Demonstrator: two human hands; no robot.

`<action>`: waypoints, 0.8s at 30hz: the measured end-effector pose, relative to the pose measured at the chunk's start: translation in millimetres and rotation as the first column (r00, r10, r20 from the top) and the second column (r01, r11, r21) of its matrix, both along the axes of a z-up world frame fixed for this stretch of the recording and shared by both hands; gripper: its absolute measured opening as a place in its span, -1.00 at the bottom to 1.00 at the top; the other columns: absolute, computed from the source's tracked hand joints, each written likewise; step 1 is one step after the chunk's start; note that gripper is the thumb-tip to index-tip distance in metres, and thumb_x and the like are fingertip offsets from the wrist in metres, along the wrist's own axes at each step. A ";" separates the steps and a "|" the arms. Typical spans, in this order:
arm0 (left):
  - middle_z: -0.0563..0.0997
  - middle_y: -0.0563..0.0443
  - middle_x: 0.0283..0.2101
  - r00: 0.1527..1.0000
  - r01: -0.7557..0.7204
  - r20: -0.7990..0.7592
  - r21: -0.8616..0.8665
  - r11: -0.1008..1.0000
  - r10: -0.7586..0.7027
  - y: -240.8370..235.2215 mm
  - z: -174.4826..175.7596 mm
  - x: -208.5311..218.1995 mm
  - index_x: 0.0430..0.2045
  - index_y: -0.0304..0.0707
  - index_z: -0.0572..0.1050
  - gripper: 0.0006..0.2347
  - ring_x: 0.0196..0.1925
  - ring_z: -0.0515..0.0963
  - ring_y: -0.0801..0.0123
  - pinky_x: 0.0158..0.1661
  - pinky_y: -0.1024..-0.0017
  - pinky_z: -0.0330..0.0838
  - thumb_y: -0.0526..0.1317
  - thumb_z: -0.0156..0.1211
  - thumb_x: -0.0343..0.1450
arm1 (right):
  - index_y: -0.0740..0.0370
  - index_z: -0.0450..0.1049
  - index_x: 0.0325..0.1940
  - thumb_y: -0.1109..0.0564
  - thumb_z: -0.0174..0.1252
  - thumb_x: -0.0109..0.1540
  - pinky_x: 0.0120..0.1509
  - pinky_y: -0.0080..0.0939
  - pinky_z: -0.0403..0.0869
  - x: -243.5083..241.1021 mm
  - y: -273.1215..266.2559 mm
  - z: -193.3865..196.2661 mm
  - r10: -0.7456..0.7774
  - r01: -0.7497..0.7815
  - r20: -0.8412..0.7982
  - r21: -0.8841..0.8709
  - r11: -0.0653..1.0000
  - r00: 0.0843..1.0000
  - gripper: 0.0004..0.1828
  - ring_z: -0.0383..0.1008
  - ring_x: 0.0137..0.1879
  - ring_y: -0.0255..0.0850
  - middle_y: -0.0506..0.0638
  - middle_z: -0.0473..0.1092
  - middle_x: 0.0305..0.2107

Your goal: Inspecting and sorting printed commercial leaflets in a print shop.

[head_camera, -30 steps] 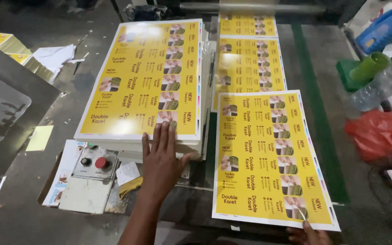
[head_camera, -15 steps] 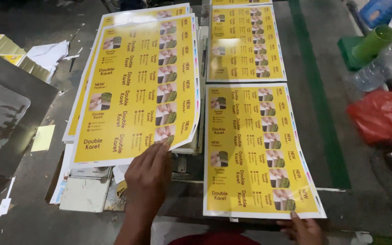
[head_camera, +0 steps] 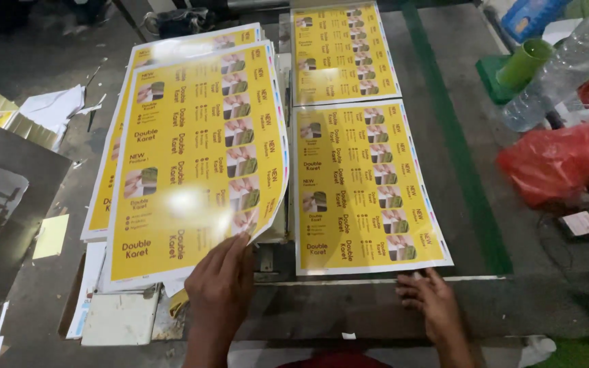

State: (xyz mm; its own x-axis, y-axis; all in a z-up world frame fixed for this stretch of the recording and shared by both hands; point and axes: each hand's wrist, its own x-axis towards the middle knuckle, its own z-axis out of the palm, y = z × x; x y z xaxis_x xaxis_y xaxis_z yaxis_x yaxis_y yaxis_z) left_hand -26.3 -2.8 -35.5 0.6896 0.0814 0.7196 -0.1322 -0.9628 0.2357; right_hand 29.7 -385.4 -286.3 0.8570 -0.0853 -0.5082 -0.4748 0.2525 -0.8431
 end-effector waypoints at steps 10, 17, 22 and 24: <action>0.68 -0.09 -0.10 0.877 0.476 -0.025 -0.080 0.876 -0.479 -78.4 -11.5 -1.2 -0.24 -0.36 0.61 -0.80 -0.10 0.69 0.13 -0.10 0.30 0.53 -0.36 0.38 0.29 | 0.32 0.36 0.42 0.28 0.13 0.25 -0.23 -0.16 0.48 -39.0 55.4 45.9 0.312 -0.329 0.154 0.093 0.940 0.937 -0.40 0.57 -0.23 0.01 0.34 0.62 -0.09; 0.61 -0.27 0.07 0.731 0.632 -0.210 -0.150 0.760 -0.649 -104.3 -12.1 -9.1 -0.12 -0.42 0.55 -0.77 0.15 0.57 -0.07 0.06 0.14 0.39 -0.24 0.26 0.43 | 0.63 0.42 0.15 0.25 0.02 0.36 0.03 -0.08 0.44 -47.0 69.5 45.3 -0.036 -0.023 0.197 0.288 0.957 0.980 -0.64 0.49 -0.06 0.02 0.40 0.51 -0.07; 0.67 -0.27 0.04 0.826 0.529 -0.183 -0.075 0.846 -0.533 -57.8 -0.7 -5.4 -0.13 -0.43 0.61 -0.73 0.11 0.65 0.00 -0.04 0.21 0.51 -0.19 0.33 0.40 | 0.53 0.39 0.16 0.21 0.04 0.38 -0.40 -0.08 0.48 -42.9 33.1 55.3 -0.089 0.052 0.168 0.212 0.976 0.982 -0.66 0.47 -0.39 -0.04 0.33 0.51 -0.27; 0.65 -0.25 0.07 0.945 0.292 -0.165 0.029 0.956 -0.284 -28.9 -9.2 1.8 -0.06 -0.39 0.55 -0.68 0.12 0.63 0.09 -0.04 0.20 0.52 -0.20 0.34 0.37 | 0.58 0.36 0.17 0.23 -0.01 0.41 -0.37 -0.03 0.44 -48.6 10.6 40.1 -0.083 0.057 0.182 0.146 0.988 0.980 -0.67 0.51 -0.37 0.06 0.39 0.50 -0.35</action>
